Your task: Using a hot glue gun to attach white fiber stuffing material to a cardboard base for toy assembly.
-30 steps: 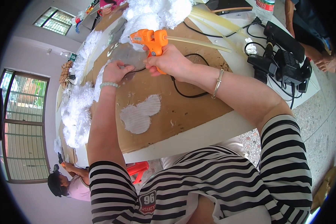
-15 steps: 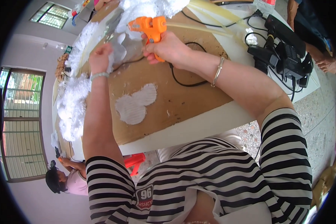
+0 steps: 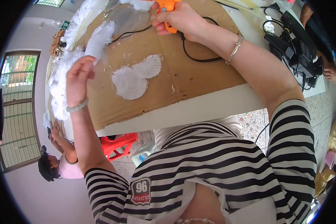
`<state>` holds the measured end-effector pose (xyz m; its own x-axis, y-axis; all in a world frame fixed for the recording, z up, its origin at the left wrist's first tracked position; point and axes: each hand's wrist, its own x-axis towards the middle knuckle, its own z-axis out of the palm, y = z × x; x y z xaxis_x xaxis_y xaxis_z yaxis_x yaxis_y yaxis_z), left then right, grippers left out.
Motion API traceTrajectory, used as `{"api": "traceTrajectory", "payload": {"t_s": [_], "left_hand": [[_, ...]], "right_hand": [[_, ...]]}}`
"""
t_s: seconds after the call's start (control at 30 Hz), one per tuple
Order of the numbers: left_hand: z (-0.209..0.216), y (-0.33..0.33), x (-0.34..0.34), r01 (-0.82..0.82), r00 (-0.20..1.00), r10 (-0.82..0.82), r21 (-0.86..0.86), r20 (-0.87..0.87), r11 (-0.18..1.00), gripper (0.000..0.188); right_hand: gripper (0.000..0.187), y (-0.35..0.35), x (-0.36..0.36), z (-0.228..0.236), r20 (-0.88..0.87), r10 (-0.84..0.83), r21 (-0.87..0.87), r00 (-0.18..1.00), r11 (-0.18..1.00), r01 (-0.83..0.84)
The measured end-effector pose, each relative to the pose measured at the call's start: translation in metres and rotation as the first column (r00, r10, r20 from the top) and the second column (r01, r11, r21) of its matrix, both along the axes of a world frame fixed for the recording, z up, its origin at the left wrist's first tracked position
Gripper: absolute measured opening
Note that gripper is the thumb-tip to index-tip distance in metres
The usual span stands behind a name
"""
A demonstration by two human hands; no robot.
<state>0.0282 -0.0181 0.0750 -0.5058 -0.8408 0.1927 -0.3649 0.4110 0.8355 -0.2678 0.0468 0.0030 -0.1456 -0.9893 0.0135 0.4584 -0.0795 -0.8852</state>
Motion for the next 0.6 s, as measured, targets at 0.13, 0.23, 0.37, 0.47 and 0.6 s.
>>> {"api": "traceTrajectory", "payload": {"t_s": [0.13,0.23,0.37,0.47,0.6], "left_hand": [[-0.027,0.02,-0.004,0.095,0.972,-0.111,0.084,0.209,0.992,0.011],[-0.033,0.026,-0.016,0.166,0.957,-0.159,-0.01,0.244,0.986,0.009],[-0.035,0.022,-0.025,0.201,0.948,-0.159,-0.132,0.276,0.971,0.007],[-0.032,0.019,-0.028,0.17,0.947,-0.124,-0.135,0.296,0.976,0.011],[-0.037,0.023,-0.038,0.165,0.956,-0.107,-0.198,0.273,0.966,0.011]], "right_hand": [[0.028,0.003,-0.001,0.003,-0.047,-0.021,0.021,0.999,1.0,0.021],[0.028,0.004,0.0,0.002,-0.053,-0.008,0.017,0.999,1.0,0.009],[0.026,0.006,0.001,0.005,-0.051,-0.015,0.031,0.999,0.999,0.017],[0.025,0.005,0.001,0.005,-0.059,0.012,0.021,0.998,1.0,-0.011],[0.026,-0.001,-0.007,-0.022,-0.222,-0.06,-0.365,0.973,0.931,-0.025]]}}
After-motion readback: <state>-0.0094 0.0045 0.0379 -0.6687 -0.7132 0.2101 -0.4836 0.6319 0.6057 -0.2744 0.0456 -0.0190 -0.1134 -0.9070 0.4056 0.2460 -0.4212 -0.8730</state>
